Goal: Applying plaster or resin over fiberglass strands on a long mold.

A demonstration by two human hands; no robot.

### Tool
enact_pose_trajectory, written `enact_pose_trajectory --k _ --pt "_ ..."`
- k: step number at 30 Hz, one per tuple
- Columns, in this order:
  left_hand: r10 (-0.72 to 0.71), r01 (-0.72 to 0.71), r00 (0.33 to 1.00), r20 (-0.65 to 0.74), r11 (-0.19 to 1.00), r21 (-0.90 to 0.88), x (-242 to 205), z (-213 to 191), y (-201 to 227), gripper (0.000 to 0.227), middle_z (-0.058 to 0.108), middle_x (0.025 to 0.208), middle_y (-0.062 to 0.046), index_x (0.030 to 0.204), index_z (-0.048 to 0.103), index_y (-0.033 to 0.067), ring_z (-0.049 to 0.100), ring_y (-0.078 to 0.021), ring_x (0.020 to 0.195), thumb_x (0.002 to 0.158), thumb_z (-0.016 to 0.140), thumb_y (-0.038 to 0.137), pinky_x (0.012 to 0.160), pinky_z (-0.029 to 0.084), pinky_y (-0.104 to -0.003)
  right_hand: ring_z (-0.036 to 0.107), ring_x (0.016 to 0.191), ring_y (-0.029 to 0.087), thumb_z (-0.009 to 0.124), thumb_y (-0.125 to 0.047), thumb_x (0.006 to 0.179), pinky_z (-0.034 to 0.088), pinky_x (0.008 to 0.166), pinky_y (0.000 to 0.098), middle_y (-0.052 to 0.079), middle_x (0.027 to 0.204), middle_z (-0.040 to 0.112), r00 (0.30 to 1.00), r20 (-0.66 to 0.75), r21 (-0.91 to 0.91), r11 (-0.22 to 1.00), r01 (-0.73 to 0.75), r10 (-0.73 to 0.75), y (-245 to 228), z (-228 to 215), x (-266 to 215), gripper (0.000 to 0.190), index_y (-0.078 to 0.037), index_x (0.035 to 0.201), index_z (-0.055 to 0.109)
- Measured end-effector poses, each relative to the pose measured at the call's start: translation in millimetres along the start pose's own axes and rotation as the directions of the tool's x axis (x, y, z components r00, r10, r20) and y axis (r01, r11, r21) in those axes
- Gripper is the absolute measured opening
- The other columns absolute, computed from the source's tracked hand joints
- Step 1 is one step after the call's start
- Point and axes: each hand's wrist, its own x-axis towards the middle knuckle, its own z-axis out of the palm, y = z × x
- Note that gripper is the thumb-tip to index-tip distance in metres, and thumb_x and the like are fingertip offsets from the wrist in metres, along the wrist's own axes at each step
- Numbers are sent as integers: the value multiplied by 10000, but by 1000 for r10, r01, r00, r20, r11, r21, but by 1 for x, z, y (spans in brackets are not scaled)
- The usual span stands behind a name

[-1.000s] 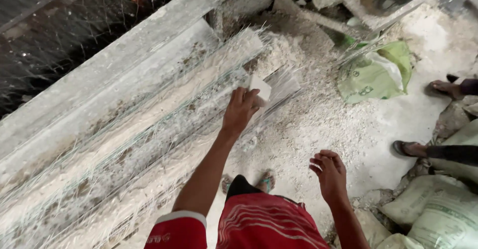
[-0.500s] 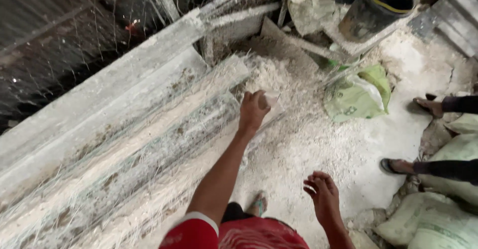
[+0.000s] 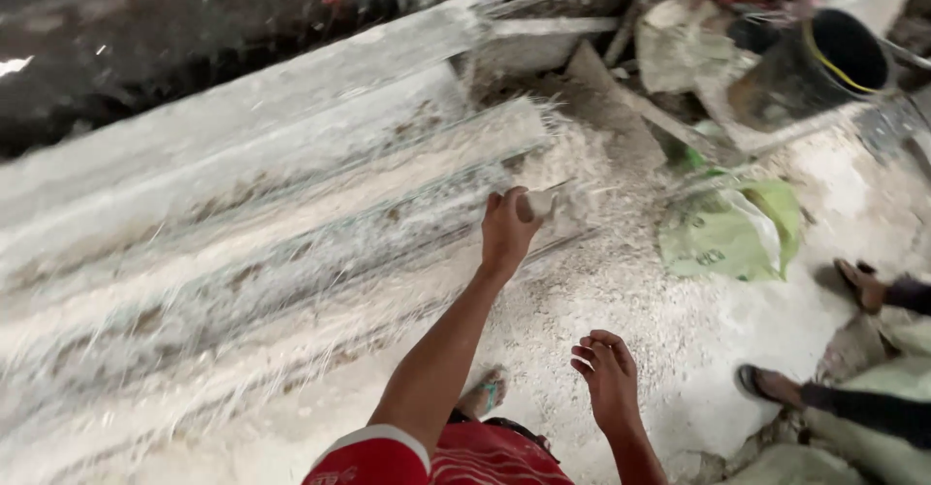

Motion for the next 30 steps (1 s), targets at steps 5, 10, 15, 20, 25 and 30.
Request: enact_pose_trajectory --k 5,10,15,20,25,30 --pt "-192 190 976 -101 981 -29 -55 -94 -56 580 627 1121 -196 1331 625 81 626 -342 1060 806 863 144 852 581 -419 661 965 270 547 -75 1005 544 827 421 94 1038 665 985 151 -122 990 -70 89 24 39 10 147 -61 1127 627" --pt "-276 302 909 -314 953 36 -151 -216 -97 616 546 1214 -207 1325 613 74 590 -398 1048 756 848 87 853 547 -482 657 980 260 574 -108 1025 534 843 429 79 1059 671 912 391 -183 982 -57 126 54 97 3 143 -74 1149 637" --pt "-278 410 793 -542 902 136 -231 -334 -165 621 539 1193 -206 1340 597 67 566 -413 1082 761 822 43 832 542 -495 659 975 253 587 -116 1015 527 838 424 64 1055 675 826 524 -261 962 -76 207 113 182 -8 131 -97 1133 637" --pt "-256 449 707 -659 883 139 -316 -449 -242 595 543 1180 -200 1326 591 66 559 -412 1088 776 816 43 840 544 -488 661 961 262 604 -141 1038 531 817 434 80 1026 671 698 628 -314 932 -179 345 192 294 -70 71 -111 1094 635" --pt "-322 423 575 -752 904 -63 -391 -568 -312 565 565 1131 -190 1303 620 81 596 -382 1012 781 836 85 848 528 -474 659 969 262 594 -145 1060 543 820 451 67 1043 656 632 704 -336 936 -104 323 294 420 -201 66 -109 1103 630" --pt "-211 394 522 -826 919 15 -458 -674 -372 591 575 1077 -200 1295 634 78 596 -406 969 751 863 104 823 528 -483 652 986 254 585 -117 1033 541 837 440 74 1058 652 482 787 -393 915 -89 385 391 503 -300 118 -100 1144 621"
